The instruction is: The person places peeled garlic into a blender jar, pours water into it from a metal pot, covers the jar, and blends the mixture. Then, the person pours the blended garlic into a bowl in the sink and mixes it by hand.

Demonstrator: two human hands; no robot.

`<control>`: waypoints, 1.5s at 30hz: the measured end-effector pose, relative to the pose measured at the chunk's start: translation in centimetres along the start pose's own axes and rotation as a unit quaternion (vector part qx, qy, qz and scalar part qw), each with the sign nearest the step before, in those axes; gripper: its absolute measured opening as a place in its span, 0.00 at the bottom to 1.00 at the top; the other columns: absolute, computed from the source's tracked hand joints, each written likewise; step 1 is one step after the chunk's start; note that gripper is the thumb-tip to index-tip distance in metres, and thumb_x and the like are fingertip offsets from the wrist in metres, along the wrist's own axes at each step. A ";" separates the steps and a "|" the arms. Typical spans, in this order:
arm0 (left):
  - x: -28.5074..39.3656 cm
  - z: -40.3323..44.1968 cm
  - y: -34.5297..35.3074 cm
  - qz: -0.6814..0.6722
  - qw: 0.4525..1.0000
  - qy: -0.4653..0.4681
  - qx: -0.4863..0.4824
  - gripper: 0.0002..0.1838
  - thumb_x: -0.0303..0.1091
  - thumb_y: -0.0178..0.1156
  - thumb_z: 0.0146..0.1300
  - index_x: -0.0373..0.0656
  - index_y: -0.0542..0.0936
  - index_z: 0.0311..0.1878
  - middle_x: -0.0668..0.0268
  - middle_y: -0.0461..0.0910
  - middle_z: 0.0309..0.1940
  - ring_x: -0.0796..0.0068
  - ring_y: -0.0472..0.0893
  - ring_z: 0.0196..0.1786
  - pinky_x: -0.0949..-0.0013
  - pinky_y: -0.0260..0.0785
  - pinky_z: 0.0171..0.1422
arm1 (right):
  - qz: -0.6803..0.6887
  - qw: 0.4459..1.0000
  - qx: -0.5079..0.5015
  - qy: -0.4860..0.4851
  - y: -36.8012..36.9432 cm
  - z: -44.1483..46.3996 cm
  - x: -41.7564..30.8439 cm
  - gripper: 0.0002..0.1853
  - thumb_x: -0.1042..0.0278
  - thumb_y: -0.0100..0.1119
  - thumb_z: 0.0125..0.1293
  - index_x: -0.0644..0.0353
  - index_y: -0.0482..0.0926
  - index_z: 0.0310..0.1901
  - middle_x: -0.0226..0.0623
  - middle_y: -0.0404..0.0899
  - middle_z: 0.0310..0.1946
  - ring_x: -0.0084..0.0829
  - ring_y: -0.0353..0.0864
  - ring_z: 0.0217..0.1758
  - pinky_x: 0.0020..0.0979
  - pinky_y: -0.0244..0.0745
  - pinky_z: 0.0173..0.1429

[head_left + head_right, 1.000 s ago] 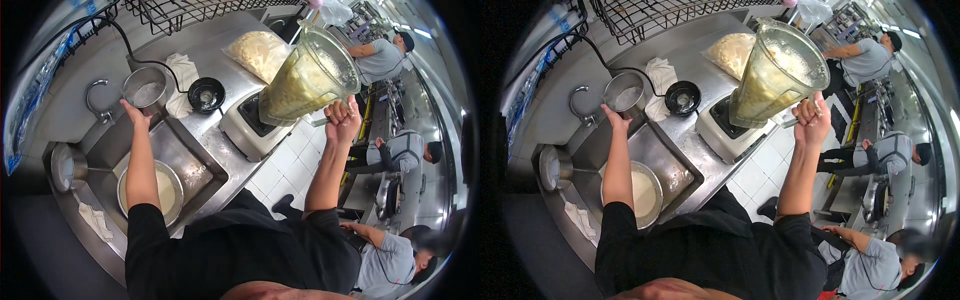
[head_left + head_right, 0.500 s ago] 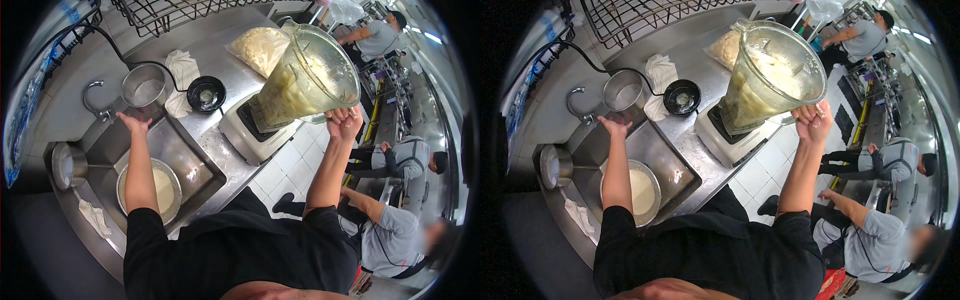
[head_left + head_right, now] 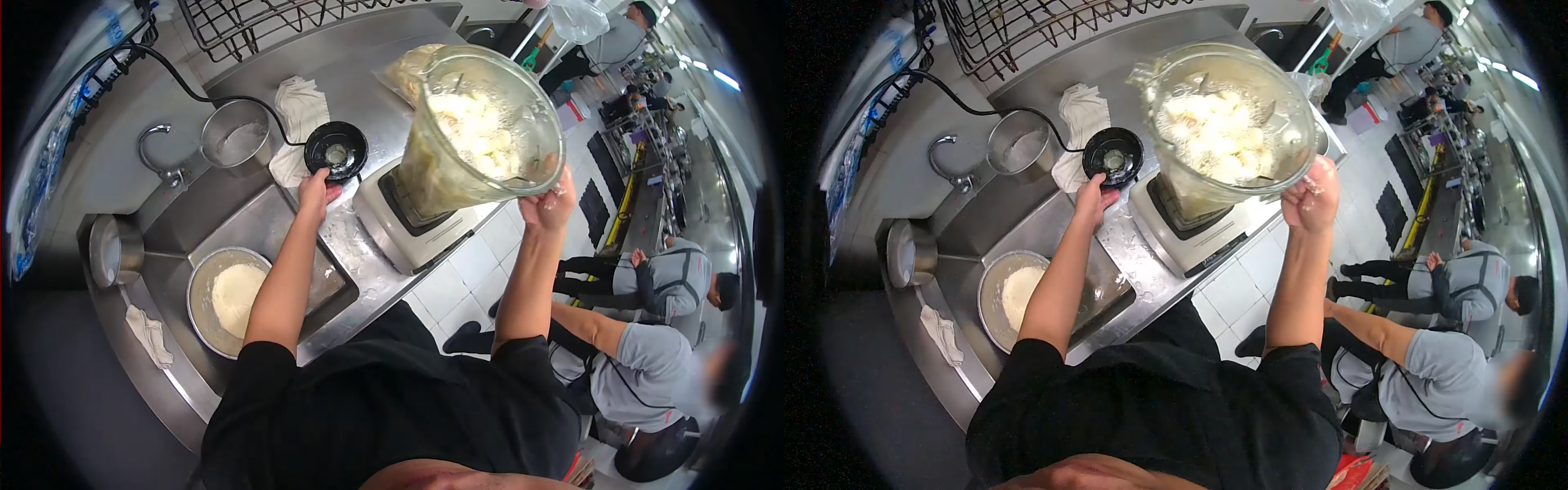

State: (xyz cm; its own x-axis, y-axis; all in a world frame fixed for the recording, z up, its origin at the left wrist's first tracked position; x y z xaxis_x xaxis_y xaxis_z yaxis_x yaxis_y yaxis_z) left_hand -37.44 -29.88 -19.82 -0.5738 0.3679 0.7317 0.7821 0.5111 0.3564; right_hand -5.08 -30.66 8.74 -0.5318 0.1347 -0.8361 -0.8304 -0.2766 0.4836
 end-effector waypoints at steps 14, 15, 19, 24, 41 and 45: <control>4.2 -17.5 -1.6 -0.255 0.956 0.142 -0.034 0.33 0.41 0.55 0.47 0.42 0.65 0.60 0.53 0.71 0.54 0.50 0.71 0.57 0.38 0.64 0.57 | 0.009 0.986 -0.160 0.046 -0.9 1.6 0.7 0.18 0.57 0.51 0.63 0.57 0.64 0.20 0.23 0.54 0.11 0.16 0.50 0.12 0.21 0.50 0.17; 5.1 -18.7 -1.3 -0.239 0.950 0.196 -0.039 0.32 0.41 0.55 0.50 0.42 0.64 0.60 0.53 0.70 0.55 0.52 0.70 0.57 0.38 0.65 0.57 | 0.001 0.988 -0.144 0.058 -0.9 1.7 0.7 0.19 0.57 0.53 0.62 0.58 0.64 0.18 0.25 0.56 0.10 0.17 0.52 0.12 0.23 0.55 0.19; 11.0 -24.4 2.5 -0.128 0.875 0.466 -0.025 0.30 0.33 0.55 0.55 0.40 0.62 0.61 0.56 0.67 0.57 0.60 0.68 0.60 0.54 0.62 0.64 | -0.009 0.985 -0.146 0.087 -1.0 2.2 0.7 0.18 0.57 0.54 0.61 0.61 0.68 0.19 0.28 0.59 0.09 0.19 0.55 0.11 0.26 0.62 0.24; 18.1 -30.7 10.2 0.092 0.725 0.683 0.008 0.33 0.26 0.70 0.46 0.39 0.60 0.52 0.60 0.69 0.47 0.72 0.72 0.51 0.68 0.66 0.56 | -0.320 0.939 -0.117 -0.059 -0.9 3.4 -1.7 0.17 0.55 0.52 0.63 0.64 0.72 0.31 0.32 0.71 0.23 0.21 0.69 0.25 0.23 0.67 0.32; 17.8 -30.9 19.7 0.379 0.563 0.713 -0.178 0.19 0.31 0.66 0.48 0.45 0.71 0.43 0.56 0.58 0.66 0.55 0.54 0.70 0.56 0.46 0.70 | -0.109 0.925 -0.308 -0.195 4.3 6.1 -4.3 0.45 0.54 0.68 0.49 0.68 0.57 0.63 0.46 0.68 0.54 0.34 0.68 0.58 0.32 0.60 0.63; 16.8 -29.9 19.5 0.335 0.575 0.735 -0.131 0.17 0.35 0.61 0.53 0.46 0.73 0.47 0.54 0.57 0.65 0.52 0.53 0.70 0.54 0.45 0.70 | -0.209 0.918 -0.290 -0.172 4.6 5.4 -5.2 0.48 0.50 0.71 0.45 0.65 0.56 0.62 0.44 0.69 0.54 0.33 0.68 0.58 0.32 0.60 0.63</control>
State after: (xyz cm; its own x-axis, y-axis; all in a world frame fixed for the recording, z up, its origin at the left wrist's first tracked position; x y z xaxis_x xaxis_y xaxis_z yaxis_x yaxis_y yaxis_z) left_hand -24.56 -37.00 16.78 0.5513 -0.7383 0.3886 0.8288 0.4314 -0.3562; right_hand -7.08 -27.46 16.72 -0.2915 0.6097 -0.7371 -0.7984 -0.5795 -0.1635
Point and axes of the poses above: each hand's wrist, its own z-axis towards the middle knuckle, its own y-axis out of the palm, x = y × z, the point moved 3 cm from there along z, towards the middle knuckle
